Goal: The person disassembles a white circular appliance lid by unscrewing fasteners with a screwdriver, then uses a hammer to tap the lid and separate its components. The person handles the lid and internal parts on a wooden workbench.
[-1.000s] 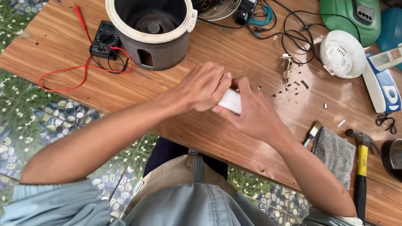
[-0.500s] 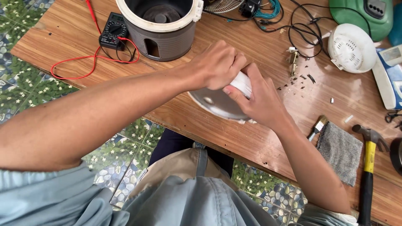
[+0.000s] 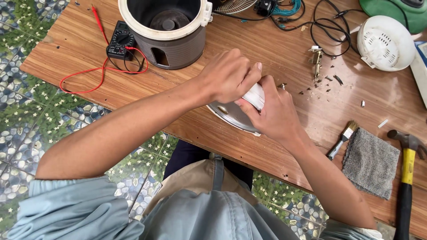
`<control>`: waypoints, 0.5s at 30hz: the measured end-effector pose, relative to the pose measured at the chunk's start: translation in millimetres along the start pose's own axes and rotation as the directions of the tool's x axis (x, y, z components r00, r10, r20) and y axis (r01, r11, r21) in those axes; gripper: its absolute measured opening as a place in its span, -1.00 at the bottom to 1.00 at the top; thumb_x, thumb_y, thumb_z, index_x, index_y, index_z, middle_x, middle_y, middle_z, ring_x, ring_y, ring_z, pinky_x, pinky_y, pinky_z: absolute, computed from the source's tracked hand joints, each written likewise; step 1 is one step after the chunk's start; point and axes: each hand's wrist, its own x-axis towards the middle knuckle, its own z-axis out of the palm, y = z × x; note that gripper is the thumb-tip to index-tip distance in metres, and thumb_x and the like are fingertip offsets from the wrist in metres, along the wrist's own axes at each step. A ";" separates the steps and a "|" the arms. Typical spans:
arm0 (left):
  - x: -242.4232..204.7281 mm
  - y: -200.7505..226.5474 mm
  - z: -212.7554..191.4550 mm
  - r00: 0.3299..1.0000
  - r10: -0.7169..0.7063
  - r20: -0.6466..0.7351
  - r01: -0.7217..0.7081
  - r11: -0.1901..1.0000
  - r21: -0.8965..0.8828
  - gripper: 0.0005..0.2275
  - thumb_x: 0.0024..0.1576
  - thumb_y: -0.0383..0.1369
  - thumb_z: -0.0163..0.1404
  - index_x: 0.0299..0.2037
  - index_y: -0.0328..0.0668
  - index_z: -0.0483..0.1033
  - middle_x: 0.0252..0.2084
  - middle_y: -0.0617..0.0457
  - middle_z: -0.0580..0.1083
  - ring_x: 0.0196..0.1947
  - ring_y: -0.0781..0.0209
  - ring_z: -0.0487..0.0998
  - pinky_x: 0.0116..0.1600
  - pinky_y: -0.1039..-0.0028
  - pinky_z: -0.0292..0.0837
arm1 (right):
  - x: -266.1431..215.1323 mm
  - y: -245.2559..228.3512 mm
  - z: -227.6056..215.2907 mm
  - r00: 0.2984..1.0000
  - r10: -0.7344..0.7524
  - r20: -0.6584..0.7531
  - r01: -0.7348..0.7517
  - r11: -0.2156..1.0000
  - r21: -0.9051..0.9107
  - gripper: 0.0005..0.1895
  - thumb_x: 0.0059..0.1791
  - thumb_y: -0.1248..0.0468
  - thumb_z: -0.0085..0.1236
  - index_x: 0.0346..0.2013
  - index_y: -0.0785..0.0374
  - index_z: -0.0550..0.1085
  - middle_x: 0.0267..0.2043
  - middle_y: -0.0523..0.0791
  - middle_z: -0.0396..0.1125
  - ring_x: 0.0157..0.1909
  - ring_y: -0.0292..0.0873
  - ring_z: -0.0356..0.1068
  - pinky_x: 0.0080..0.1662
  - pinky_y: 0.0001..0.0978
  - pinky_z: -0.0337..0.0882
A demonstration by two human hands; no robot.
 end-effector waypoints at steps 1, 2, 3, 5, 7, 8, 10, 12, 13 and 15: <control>-0.1 -1.5 3.3 1.000 0.021 0.011 -0.021 1.000 -0.009 -0.47 0.29 -0.19 -0.29 -0.76 -0.30 0.27 -0.77 -0.32 0.25 -0.76 -0.30 0.36 -0.56 0.15 0.29 | -1.7 -5.7 -2.3 1.000 0.009 0.010 -0.009 1.000 0.013 -0.46 -0.02 -0.06 0.25 -0.09 0.32 0.31 -0.41 0.28 0.37 -0.33 0.40 0.47 -0.33 0.05 0.40; 0.3 -2.5 7.3 0.999 0.045 0.027 -0.044 0.999 -0.021 -0.48 0.29 -0.20 -0.29 -0.76 -0.29 0.26 -0.76 -0.31 0.27 -0.74 -0.31 0.39 -0.56 0.15 0.30 | -4.6 -11.2 -4.9 1.000 0.022 0.017 -0.023 0.999 0.027 -0.47 -0.03 -0.05 0.25 -0.08 0.32 0.31 -0.41 0.29 0.37 -0.33 0.42 0.47 -0.33 0.10 0.40; 0.8 -1.0 5.6 0.998 0.050 0.035 -0.050 0.999 -0.022 -0.48 0.29 -0.20 -0.29 -0.76 -0.29 0.26 -0.76 -0.31 0.27 -0.74 -0.31 0.39 -0.56 0.15 0.30 | -6.6 -7.3 -1.3 0.999 0.030 0.011 -0.030 0.999 0.029 -0.47 -0.03 -0.05 0.25 -0.08 0.32 0.31 -0.41 0.29 0.37 -0.33 0.42 0.47 -0.33 0.10 0.40; 1.0 1.7 1.2 0.999 0.003 0.050 -0.005 0.999 0.034 -0.48 0.28 -0.22 -0.29 -0.78 -0.29 0.26 -0.78 -0.31 0.23 -0.74 -0.29 0.33 -0.54 0.12 0.27 | -9.9 0.0 6.4 0.999 0.035 0.035 -0.037 0.997 0.063 -0.43 -0.04 -0.09 0.22 -0.05 0.29 0.30 -0.37 0.28 0.40 -0.29 0.41 0.48 -0.32 0.11 0.41; -3.0 2.7 1.6 0.998 -0.021 0.067 0.018 0.999 0.044 -0.48 0.27 -0.21 -0.30 -0.78 -0.29 0.26 -0.78 -0.31 0.24 -0.73 -0.30 0.34 -0.53 0.11 0.27 | -8.7 4.5 8.6 0.999 0.025 0.033 -0.027 0.998 0.048 -0.43 -0.04 -0.11 0.21 -0.04 0.29 0.30 -0.35 0.28 0.41 -0.28 0.41 0.49 -0.30 0.12 0.43; -8.6 4.3 3.8 0.995 -0.059 0.085 0.055 0.997 0.045 -0.48 0.27 -0.21 -0.31 -0.78 -0.28 0.26 -0.78 -0.32 0.24 -0.72 -0.31 0.36 -0.53 0.10 0.27 | -11.6 6.1 11.1 0.999 0.019 0.047 -0.021 0.999 0.037 -0.42 -0.04 -0.12 0.20 -0.04 0.28 0.29 -0.33 0.28 0.41 -0.27 0.42 0.49 -0.28 0.13 0.45; -6.5 6.7 1.2 0.992 -0.083 0.097 0.075 0.994 0.079 -0.49 0.26 -0.21 -0.32 -0.76 -0.30 0.28 -0.75 -0.35 0.26 -0.68 -0.38 0.39 -0.50 0.04 0.28 | -15.2 8.2 14.0 0.999 -0.025 0.025 0.025 0.999 0.032 -0.43 -0.03 -0.12 0.19 -0.06 0.28 0.29 -0.34 0.26 0.41 -0.29 0.39 0.49 -0.28 0.13 0.45; -3.7 10.8 -0.3 0.989 -0.104 0.104 0.092 0.989 0.113 -0.49 0.26 -0.20 -0.32 -0.74 -0.31 0.31 -0.73 -0.38 0.28 -0.64 -0.46 0.42 -0.48 -0.02 0.29 | -17.9 10.7 14.7 0.997 -0.073 0.002 0.073 0.997 0.021 -0.44 -0.01 -0.13 0.17 -0.08 0.28 0.28 -0.35 0.24 0.41 -0.30 0.37 0.50 -0.28 0.13 0.45; -3.1 14.2 0.2 0.989 -0.107 0.107 0.094 0.989 0.118 -0.49 0.26 -0.20 -0.31 -0.74 -0.32 0.31 -0.73 -0.38 0.28 -0.65 -0.45 0.41 -0.48 -0.01 0.29 | -20.1 11.9 14.4 0.996 -0.084 -0.006 0.084 0.996 0.016 -0.44 -0.01 -0.12 0.17 -0.08 0.28 0.28 -0.34 0.23 0.40 -0.30 0.37 0.50 -0.28 0.12 0.45; -4.5 19.4 -1.6 0.987 -0.116 0.112 0.101 0.986 0.130 -0.49 0.26 -0.20 -0.30 -0.74 -0.32 0.32 -0.73 -0.38 0.28 -0.65 -0.45 0.41 -0.48 0.00 0.29 | -22.0 12.3 15.7 0.995 -0.099 -0.013 0.099 0.995 0.020 -0.45 0.00 -0.12 0.18 -0.07 0.28 0.27 -0.34 0.23 0.40 -0.30 0.36 0.50 -0.28 0.11 0.46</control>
